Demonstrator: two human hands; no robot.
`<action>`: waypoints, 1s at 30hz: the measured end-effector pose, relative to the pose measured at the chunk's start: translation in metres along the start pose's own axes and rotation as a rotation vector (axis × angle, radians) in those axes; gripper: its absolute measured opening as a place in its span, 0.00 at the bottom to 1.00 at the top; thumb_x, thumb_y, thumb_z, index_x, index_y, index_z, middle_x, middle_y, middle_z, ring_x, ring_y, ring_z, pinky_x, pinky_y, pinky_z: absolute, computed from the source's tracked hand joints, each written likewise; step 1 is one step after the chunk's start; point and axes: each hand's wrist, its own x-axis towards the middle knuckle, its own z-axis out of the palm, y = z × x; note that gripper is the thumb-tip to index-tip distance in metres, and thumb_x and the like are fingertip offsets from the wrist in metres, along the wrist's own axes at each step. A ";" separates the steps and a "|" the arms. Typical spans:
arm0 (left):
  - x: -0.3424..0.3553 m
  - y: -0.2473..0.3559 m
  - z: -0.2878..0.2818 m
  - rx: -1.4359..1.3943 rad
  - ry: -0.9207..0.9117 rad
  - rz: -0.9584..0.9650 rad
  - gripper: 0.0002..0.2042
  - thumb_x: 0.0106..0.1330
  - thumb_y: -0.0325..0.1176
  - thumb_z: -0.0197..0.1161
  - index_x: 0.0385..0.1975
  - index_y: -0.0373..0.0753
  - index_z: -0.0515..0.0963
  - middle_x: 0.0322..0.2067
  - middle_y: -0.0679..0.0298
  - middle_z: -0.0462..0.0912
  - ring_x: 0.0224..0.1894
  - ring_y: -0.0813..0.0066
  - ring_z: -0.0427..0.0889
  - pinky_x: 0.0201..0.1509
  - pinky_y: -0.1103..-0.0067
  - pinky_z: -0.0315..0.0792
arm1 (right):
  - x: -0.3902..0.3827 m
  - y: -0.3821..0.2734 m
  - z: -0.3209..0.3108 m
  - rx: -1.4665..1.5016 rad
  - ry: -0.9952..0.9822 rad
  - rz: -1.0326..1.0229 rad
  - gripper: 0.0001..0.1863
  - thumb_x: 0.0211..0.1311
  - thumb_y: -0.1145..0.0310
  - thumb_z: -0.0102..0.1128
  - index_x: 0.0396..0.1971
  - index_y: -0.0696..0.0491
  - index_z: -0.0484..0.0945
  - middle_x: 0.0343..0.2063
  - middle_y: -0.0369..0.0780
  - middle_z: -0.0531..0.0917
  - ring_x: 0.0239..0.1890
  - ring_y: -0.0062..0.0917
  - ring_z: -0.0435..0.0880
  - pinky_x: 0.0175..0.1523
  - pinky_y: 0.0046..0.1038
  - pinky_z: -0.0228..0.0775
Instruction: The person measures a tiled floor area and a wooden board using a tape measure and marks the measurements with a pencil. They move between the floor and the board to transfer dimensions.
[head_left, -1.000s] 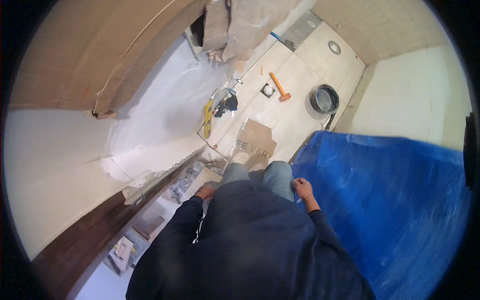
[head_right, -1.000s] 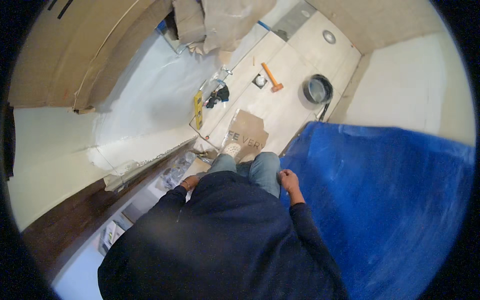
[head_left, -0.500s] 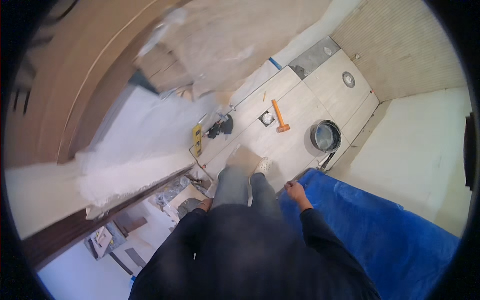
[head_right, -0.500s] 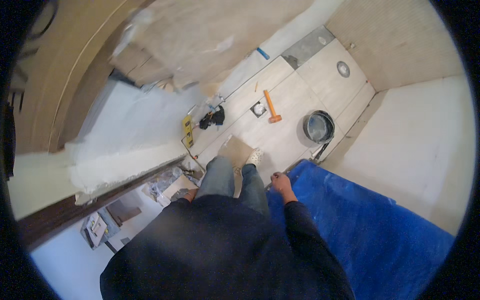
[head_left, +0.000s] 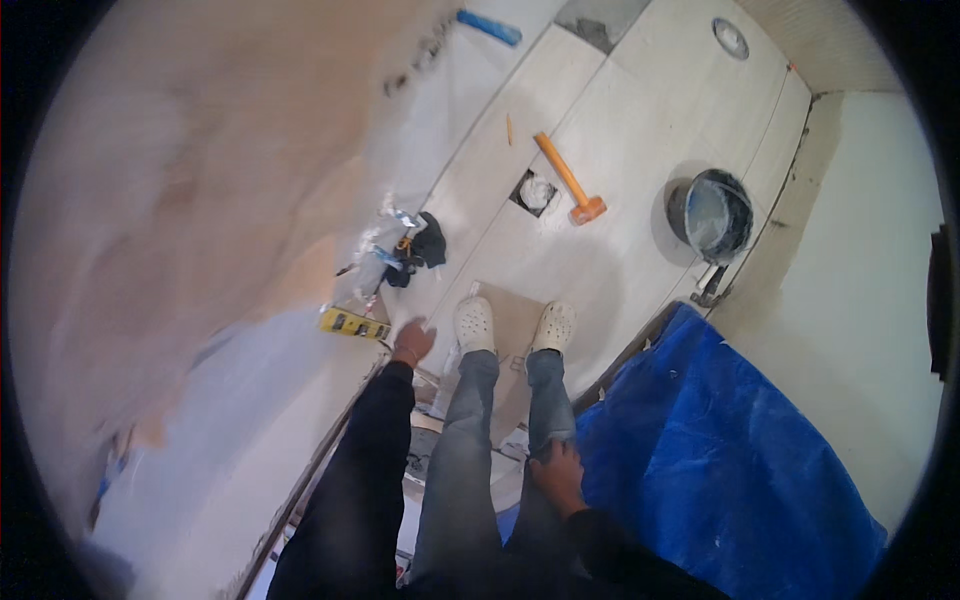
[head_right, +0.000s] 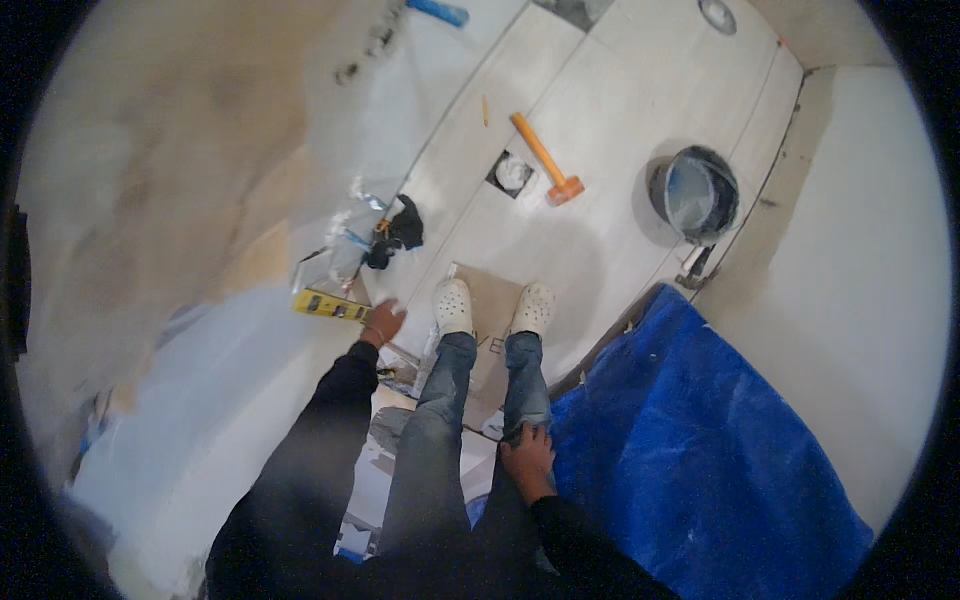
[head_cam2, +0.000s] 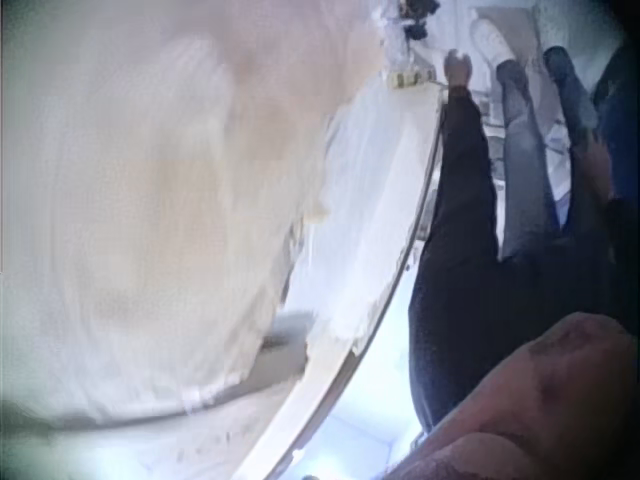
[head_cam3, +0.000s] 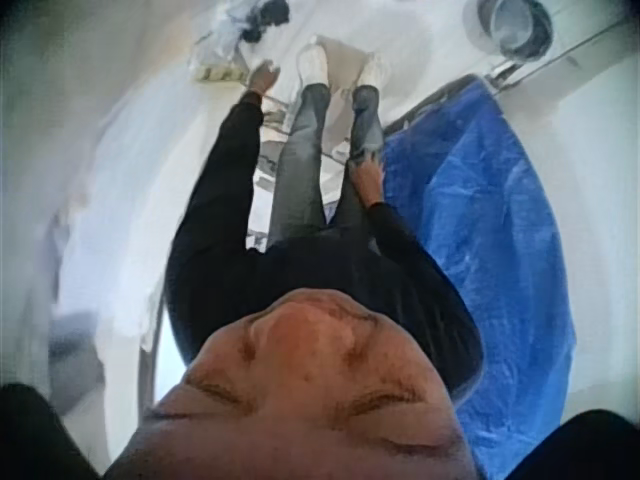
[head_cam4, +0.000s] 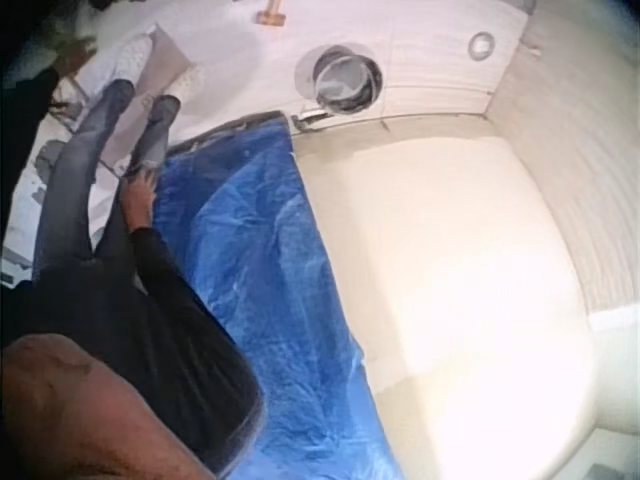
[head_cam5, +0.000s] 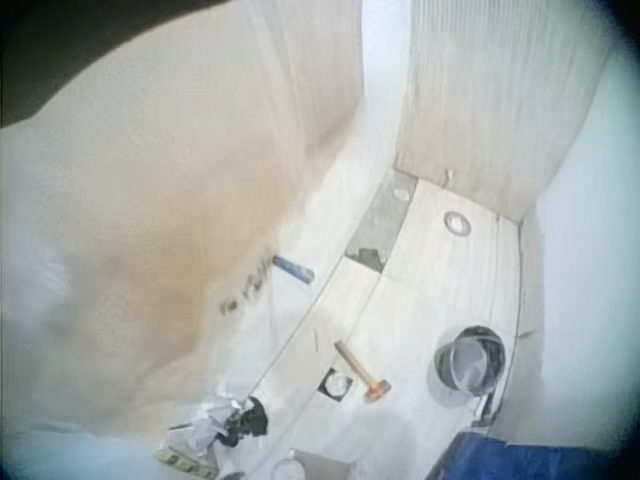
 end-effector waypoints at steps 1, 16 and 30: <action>0.031 -0.007 0.007 -0.015 0.054 0.002 0.27 0.57 0.47 0.58 0.52 0.34 0.71 0.47 0.46 0.77 0.53 0.51 0.73 0.59 0.65 0.66 | 0.001 0.000 0.006 -0.003 -0.019 0.025 0.33 0.47 0.53 0.65 0.51 0.54 0.68 0.49 0.51 0.72 0.50 0.48 0.73 0.51 0.47 0.67; 0.258 -0.088 0.042 -0.141 0.518 -0.395 0.24 0.54 0.48 0.64 0.38 0.29 0.76 0.36 0.45 0.80 0.41 0.47 0.79 0.46 0.64 0.71 | 0.029 0.006 0.039 0.046 -0.190 -0.007 0.32 0.46 0.53 0.64 0.51 0.54 0.70 0.49 0.53 0.71 0.50 0.48 0.72 0.50 0.47 0.67; -0.098 0.090 0.009 -0.422 0.208 -0.153 0.27 0.53 0.52 0.66 0.38 0.31 0.73 0.33 0.50 0.80 0.38 0.52 0.80 0.38 0.66 0.71 | 0.021 -0.019 -0.031 -0.012 -0.191 0.032 0.26 0.51 0.51 0.57 0.47 0.52 0.74 0.47 0.49 0.75 0.52 0.44 0.73 0.54 0.44 0.65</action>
